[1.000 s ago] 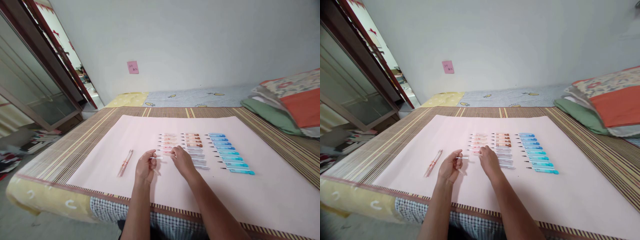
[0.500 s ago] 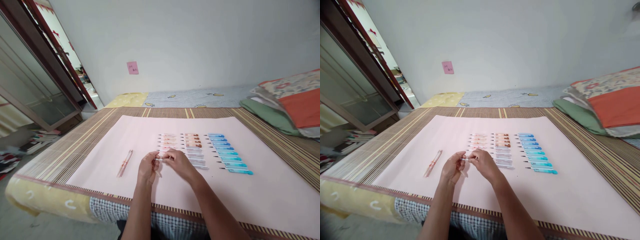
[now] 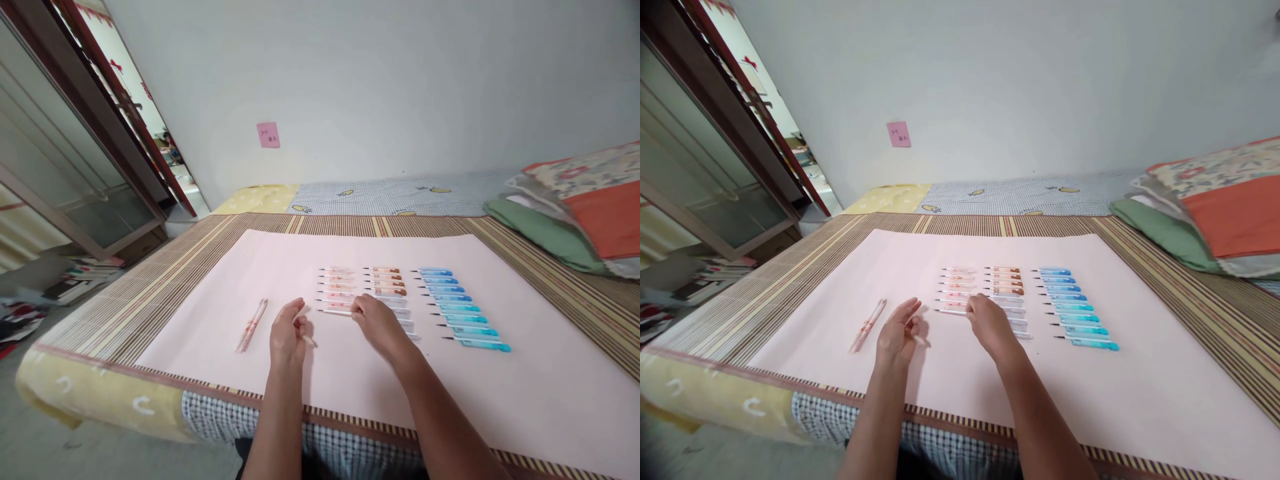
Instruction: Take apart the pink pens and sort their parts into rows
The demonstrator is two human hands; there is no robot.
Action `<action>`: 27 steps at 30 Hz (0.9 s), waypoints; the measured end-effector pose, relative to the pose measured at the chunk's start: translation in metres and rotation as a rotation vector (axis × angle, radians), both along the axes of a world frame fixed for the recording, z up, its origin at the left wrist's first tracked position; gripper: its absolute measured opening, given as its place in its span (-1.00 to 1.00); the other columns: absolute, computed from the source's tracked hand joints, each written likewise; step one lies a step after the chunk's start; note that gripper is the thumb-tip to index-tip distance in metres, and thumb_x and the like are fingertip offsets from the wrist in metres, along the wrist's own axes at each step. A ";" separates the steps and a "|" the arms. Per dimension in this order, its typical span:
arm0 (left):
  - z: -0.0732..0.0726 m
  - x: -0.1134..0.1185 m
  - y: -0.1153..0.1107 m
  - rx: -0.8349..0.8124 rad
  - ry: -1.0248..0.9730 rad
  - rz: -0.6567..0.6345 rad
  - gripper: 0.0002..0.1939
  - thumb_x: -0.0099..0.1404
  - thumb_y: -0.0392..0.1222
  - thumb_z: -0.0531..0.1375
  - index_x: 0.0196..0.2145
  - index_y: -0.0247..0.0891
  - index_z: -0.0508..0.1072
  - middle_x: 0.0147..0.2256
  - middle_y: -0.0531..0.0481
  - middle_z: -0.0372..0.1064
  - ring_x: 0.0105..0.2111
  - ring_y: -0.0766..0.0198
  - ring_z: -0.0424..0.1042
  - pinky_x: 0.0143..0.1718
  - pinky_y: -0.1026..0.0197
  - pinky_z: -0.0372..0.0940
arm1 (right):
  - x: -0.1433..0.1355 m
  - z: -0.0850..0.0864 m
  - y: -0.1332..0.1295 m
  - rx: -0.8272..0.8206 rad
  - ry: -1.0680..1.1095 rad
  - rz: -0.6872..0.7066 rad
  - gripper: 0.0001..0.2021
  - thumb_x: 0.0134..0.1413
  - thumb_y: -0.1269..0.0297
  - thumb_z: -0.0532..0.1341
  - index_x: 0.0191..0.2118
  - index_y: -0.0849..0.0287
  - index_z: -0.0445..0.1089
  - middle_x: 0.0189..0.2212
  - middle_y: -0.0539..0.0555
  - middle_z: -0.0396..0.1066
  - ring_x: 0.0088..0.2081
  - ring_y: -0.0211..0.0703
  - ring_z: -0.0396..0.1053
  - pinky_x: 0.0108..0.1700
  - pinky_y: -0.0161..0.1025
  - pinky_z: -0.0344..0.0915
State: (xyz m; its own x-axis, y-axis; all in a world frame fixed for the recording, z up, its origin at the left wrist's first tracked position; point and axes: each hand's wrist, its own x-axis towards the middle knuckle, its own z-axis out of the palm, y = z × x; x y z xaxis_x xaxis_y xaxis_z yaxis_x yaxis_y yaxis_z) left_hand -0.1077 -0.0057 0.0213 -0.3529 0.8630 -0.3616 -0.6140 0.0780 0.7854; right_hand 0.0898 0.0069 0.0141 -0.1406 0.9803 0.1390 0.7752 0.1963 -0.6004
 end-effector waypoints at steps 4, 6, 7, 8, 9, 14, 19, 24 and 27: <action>0.004 -0.004 0.000 -0.040 -0.085 -0.004 -0.87 0.02 -0.41 0.28 -0.39 -0.36 0.56 -0.28 -0.19 0.51 -0.62 0.51 0.20 -0.70 0.44 -0.03 | 0.000 -0.005 0.001 -0.019 -0.052 -0.005 -0.80 0.16 0.51 0.20 -0.45 0.13 0.30 -0.40 -0.01 0.39 -0.37 -0.22 0.28 -0.32 -0.26 -0.02; 0.006 -0.004 0.000 -0.058 -0.125 -0.003 -0.88 0.04 -0.43 0.26 -0.39 -0.38 0.55 -0.30 -0.20 0.50 -0.62 0.51 0.20 -0.71 0.45 -0.04 | -0.001 -0.005 0.001 -0.015 -0.082 -0.011 -0.80 0.16 0.52 0.21 -0.45 0.13 0.30 -0.41 0.00 0.39 -0.38 -0.22 0.27 -0.33 -0.25 -0.03; 0.007 -0.004 -0.001 -0.064 -0.140 0.001 -0.88 0.05 -0.44 0.26 -0.40 -0.38 0.55 -0.30 -0.19 0.50 -0.62 0.51 0.20 -0.71 0.45 -0.04 | -0.002 -0.005 0.001 -0.007 -0.098 -0.013 -0.79 0.15 0.52 0.22 -0.46 0.13 0.30 -0.40 0.01 0.39 -0.39 -0.22 0.26 -0.33 -0.24 -0.03; 0.008 -0.004 -0.001 -0.066 -0.152 0.004 -0.89 0.06 -0.45 0.25 -0.39 -0.39 0.54 -0.31 -0.19 0.50 -0.62 0.51 0.20 -0.71 0.45 -0.03 | -0.002 -0.004 0.001 0.003 -0.114 -0.015 -0.79 0.15 0.52 0.22 -0.46 0.13 0.30 -0.39 0.02 0.39 -0.39 -0.21 0.25 -0.32 -0.24 -0.03; 0.008 -0.003 -0.001 -0.068 -0.159 0.006 -0.89 0.07 -0.45 0.25 -0.39 -0.39 0.54 -0.31 -0.19 0.50 -0.62 0.51 0.20 -0.72 0.45 -0.03 | -0.003 -0.004 0.001 0.014 -0.129 -0.017 -0.79 0.15 0.52 0.23 -0.46 0.13 0.31 -0.39 0.03 0.39 -0.39 -0.21 0.25 -0.32 -0.23 -0.02; 0.010 -0.002 -0.001 -0.081 -0.180 0.005 -0.90 0.13 -0.47 0.22 -0.39 -0.39 0.53 -0.34 -0.17 0.50 -0.63 0.50 0.20 -0.75 0.47 -0.02 | -0.003 -0.006 0.002 0.035 -0.172 -0.014 -0.78 0.16 0.53 0.24 -0.47 0.14 0.32 -0.38 0.03 0.38 -0.40 -0.21 0.22 -0.30 -0.23 -0.02; 0.012 -0.001 -0.003 -0.077 -0.187 0.006 -0.90 0.18 -0.47 0.21 -0.37 -0.40 0.52 -0.35 -0.17 0.51 -0.64 0.50 0.21 -0.75 0.46 0.00 | -0.005 -0.007 0.004 0.020 -0.172 -0.004 -0.79 0.19 0.51 0.24 -0.45 0.15 0.31 -0.36 0.02 0.38 -0.38 -0.22 0.22 -0.27 -0.25 0.00; 0.015 0.002 -0.003 -0.098 -0.191 -0.007 -0.91 0.19 -0.47 0.21 -0.38 -0.39 0.51 -0.38 -0.17 0.52 -0.65 0.50 0.20 -0.77 0.46 0.00 | -0.005 -0.007 0.005 0.040 -0.110 -0.018 -0.79 0.16 0.55 0.18 -0.45 0.15 0.30 -0.39 -0.01 0.37 -0.39 -0.23 0.23 -0.29 -0.27 -0.01; 0.015 0.006 -0.004 -0.129 -0.179 -0.052 -0.91 0.22 -0.46 0.21 -0.41 -0.41 0.50 -0.41 -0.19 0.52 -0.67 0.49 0.18 -0.77 0.45 0.00 | 0.001 -0.005 0.006 0.058 -0.068 -0.044 -0.78 0.14 0.58 0.11 -0.44 0.15 0.32 -0.39 0.01 0.39 -0.37 -0.23 0.26 -0.29 -0.27 0.00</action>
